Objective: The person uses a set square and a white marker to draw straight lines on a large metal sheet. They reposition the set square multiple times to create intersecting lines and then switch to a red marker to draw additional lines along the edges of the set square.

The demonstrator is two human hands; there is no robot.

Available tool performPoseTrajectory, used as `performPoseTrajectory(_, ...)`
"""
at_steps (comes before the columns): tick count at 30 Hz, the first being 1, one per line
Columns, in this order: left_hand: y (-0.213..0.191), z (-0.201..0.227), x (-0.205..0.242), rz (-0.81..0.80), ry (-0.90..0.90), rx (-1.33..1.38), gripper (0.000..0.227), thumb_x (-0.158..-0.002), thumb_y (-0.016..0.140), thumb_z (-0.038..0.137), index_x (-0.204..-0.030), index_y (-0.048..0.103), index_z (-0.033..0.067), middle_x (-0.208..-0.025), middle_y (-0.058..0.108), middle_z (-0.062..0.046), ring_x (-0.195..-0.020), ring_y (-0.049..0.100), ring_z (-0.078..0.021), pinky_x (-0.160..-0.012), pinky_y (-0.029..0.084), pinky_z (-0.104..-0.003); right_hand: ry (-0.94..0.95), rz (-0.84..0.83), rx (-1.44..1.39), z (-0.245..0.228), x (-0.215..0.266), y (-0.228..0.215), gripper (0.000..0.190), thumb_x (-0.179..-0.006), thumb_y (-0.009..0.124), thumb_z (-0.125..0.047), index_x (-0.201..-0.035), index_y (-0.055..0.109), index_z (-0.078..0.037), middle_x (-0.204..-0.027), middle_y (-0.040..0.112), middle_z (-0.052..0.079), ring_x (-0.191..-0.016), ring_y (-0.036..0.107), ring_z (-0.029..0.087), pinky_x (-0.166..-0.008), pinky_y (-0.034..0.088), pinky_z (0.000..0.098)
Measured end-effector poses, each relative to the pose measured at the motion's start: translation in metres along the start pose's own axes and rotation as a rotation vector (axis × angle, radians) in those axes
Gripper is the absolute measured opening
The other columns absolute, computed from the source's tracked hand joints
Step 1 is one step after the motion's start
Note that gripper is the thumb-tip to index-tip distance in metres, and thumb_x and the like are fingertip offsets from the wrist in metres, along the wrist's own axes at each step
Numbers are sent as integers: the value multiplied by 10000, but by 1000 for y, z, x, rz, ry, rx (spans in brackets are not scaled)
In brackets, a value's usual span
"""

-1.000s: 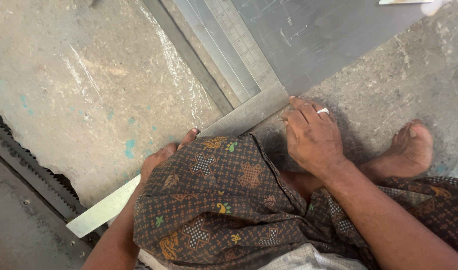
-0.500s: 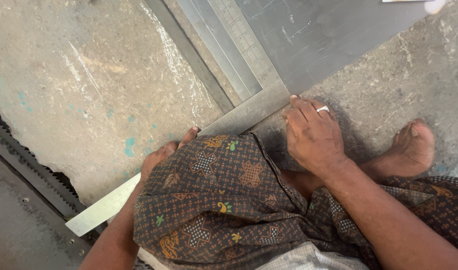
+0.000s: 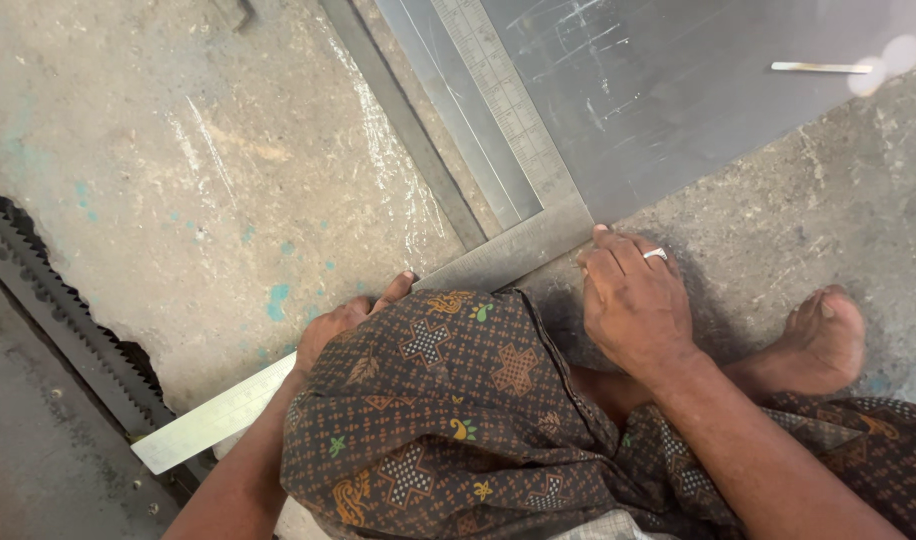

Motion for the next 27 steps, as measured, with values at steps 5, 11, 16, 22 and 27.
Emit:
performPoseTrajectory(5,2,-1,0,-64,-35,-3,869,-932,614,475,-1598,56,465,-1122,641,-150,-1025,701,-308,-865,591,-475,9,-17,7,1,0,2,176,-911,654,-107,-1075,699,-63,-1295,673,142,-1213,621,323,-1038,484,475)
performPoseTrajectory(11,9,-4,-3,-17,8,-17,892,-930,626,448,-1604,42,440,-1086,655,-144,-988,709,-296,-812,610,-458,8,-13,-1,1,2,2,185,-918,645,-112,-1086,700,-60,-1297,671,139,-1228,614,324,-1050,481,477)
performPoseTrajectory(16,11,-5,-4,1,22,-35,884,-938,619,458,-1600,35,424,-1069,652,-143,-923,721,-279,-744,624,-449,14,-130,62,8,-2,11,164,-930,630,-127,-1059,713,-69,-1269,679,163,-1174,648,318,-1002,517,487)
performPoseTrajectory(22,9,-5,-3,-17,3,-15,851,-943,612,448,-1602,74,449,-1042,659,-120,-933,718,-276,-762,623,-444,128,1,-64,19,-23,-6,138,-998,637,-108,-1081,720,-38,-1056,675,197,-875,671,321,-743,573,453)
performPoseTrajectory(27,8,-6,-5,-18,3,13,812,-948,602,430,-1598,116,457,-1055,653,-120,-942,718,-281,-781,622,-450,104,17,-6,30,-69,4,139,-1043,661,-114,-1155,725,-63,-994,675,150,-807,653,314,-726,540,472)
Point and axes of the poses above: each hand's wrist, its own x-axis away from the middle knuckle, its own y-axis out of the palm, z = x × y, the point moved 6 cm from there along -x, towards the middle knuckle
